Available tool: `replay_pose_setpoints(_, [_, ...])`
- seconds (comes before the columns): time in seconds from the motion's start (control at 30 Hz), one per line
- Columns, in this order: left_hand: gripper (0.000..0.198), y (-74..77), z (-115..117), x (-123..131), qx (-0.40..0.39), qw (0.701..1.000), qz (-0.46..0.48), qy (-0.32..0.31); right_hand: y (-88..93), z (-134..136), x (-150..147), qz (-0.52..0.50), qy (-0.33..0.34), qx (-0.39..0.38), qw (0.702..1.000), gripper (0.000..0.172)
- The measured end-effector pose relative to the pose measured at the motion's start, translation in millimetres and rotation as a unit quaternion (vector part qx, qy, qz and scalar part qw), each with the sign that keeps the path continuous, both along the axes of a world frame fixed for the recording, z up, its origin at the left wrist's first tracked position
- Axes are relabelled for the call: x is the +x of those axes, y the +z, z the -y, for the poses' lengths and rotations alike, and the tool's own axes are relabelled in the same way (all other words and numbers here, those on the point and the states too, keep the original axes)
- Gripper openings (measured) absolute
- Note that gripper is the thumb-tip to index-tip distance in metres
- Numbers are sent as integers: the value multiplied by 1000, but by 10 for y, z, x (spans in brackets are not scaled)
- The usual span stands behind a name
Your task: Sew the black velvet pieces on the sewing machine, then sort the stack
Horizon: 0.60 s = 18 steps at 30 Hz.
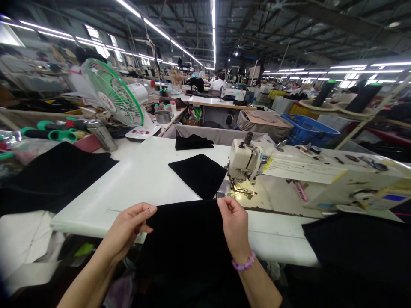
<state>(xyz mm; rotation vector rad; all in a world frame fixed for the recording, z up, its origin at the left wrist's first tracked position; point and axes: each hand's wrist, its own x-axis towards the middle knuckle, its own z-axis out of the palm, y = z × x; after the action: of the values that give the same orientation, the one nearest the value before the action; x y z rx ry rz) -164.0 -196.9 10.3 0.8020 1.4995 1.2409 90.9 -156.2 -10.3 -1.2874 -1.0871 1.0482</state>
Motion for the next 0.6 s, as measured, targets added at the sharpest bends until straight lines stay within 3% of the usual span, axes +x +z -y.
replay_pose_setpoints(0.1, [38,-49,-68,-16,-15,999,24,-18,-18,-6,39,-26,20,-19,999,32])
replay_pose_setpoints(0.2, [39,-45,-150,-55,-29,997,-30,-59,10,7,96,9,44,-25,999,34])
replay_pose_setpoints(0.3, [38,164,-312,-70,18,980,-164,-107,32,31,122,52,66,-17,996,39])
replay_pose_setpoints(0.4, [36,571,-658,-53,110,921,-352,-128,-11,41,106,18,104,-22,994,44])
replay_pose_setpoints(0.5, [30,935,-1187,4,209,820,-522,-104,-85,15,87,32,114,-12,993,46])
replay_pose_setpoints(0.57, [30,997,-1540,100,256,765,-586,-80,-111,-17,86,108,106,29,988,40])
replay_pose_setpoints(0.6, [36,954,-1684,174,269,749,-600,-83,-113,-36,88,150,102,56,982,35])
